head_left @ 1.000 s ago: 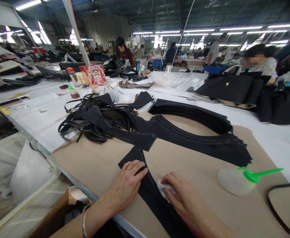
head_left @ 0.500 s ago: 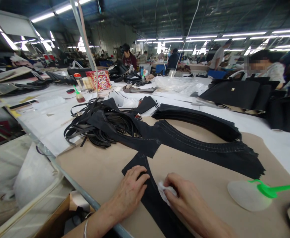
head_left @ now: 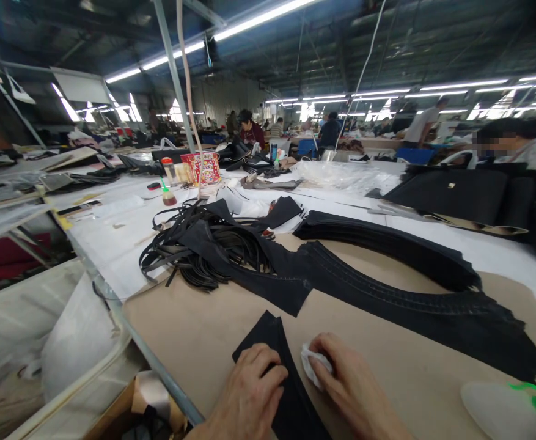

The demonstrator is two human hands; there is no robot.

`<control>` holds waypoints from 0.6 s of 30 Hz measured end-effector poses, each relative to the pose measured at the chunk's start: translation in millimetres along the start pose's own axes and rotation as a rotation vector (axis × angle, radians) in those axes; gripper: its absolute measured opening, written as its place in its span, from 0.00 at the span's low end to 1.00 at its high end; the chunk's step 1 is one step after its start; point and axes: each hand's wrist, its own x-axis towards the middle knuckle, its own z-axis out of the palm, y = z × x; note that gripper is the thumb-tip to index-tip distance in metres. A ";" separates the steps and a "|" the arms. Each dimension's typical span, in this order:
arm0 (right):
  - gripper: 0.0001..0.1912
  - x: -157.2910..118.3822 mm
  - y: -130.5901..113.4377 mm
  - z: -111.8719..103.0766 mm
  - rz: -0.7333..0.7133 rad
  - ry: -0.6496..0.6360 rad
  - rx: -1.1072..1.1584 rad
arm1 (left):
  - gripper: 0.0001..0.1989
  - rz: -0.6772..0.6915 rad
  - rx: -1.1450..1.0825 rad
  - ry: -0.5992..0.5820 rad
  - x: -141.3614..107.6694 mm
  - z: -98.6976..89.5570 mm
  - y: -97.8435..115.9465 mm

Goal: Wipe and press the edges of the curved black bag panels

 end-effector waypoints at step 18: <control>0.12 103.2 -30.8 33.1 -0.385 -0.101 -0.343 | 0.18 0.058 0.378 0.146 3.9 15.6 -16.0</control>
